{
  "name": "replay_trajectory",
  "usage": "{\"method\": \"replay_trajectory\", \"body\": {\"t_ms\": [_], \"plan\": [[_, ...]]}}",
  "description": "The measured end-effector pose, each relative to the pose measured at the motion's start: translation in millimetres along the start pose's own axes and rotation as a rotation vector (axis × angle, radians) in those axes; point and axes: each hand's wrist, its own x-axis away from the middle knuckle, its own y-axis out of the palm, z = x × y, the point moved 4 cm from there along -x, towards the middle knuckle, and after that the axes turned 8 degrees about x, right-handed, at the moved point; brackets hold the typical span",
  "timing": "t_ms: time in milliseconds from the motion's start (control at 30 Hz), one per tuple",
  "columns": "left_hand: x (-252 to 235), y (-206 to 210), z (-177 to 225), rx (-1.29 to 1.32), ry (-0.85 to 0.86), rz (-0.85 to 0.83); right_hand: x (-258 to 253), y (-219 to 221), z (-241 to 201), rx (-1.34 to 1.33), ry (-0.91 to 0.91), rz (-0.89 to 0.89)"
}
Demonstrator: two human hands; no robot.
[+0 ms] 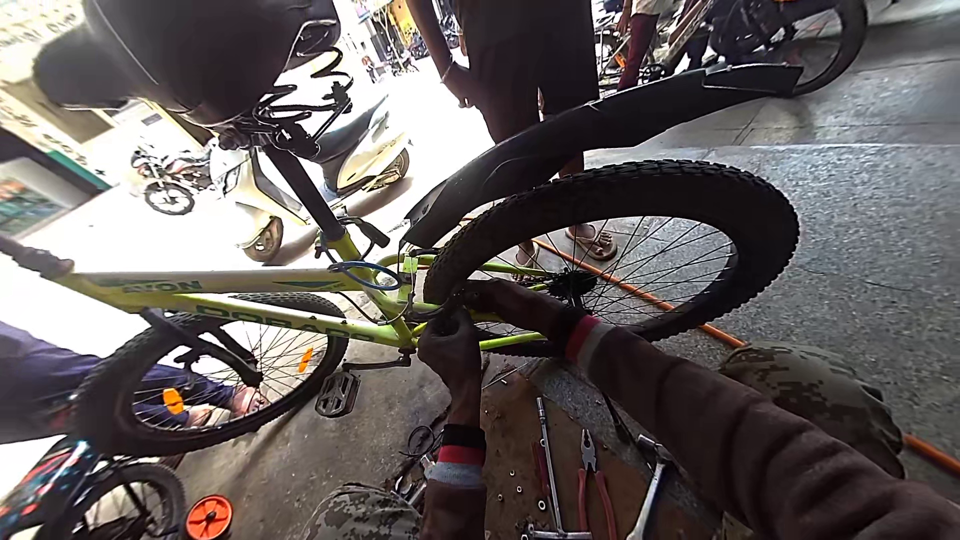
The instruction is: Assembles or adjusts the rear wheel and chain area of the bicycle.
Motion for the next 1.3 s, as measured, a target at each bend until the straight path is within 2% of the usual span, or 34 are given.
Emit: {"method": "replay_trajectory", "body": {"t_ms": [167,500,600,733,833,967,1167,1300], "plan": [[1,1,1,-0.010,-0.016,0.014,-2,0,2,-0.050,0.059,0.038],[3,-5,1,0.091,-0.075,-0.011,-1,-1,2,-0.037,0.041,0.002],[26,-8,-20,0.316,-0.381,-0.157,-2,-2,2,-0.021,0.017,-0.019],[105,-4,-64,0.693,-0.856,-0.391,-2,-2,3,-0.025,0.025,0.013],[146,-11,-70,0.751,-1.022,-0.426,0,1,-1,-0.012,0.040,0.043],[134,-29,-59,0.625,-0.860,-0.403,0,2,-2,-0.013,0.035,0.042],[70,-33,-38,0.518,-0.452,-0.398,3,4,-5,-0.035,0.038,0.053],[33,-28,-22,0.296,-0.118,-0.316,2,2,-2,-0.055,0.026,0.035]]}}
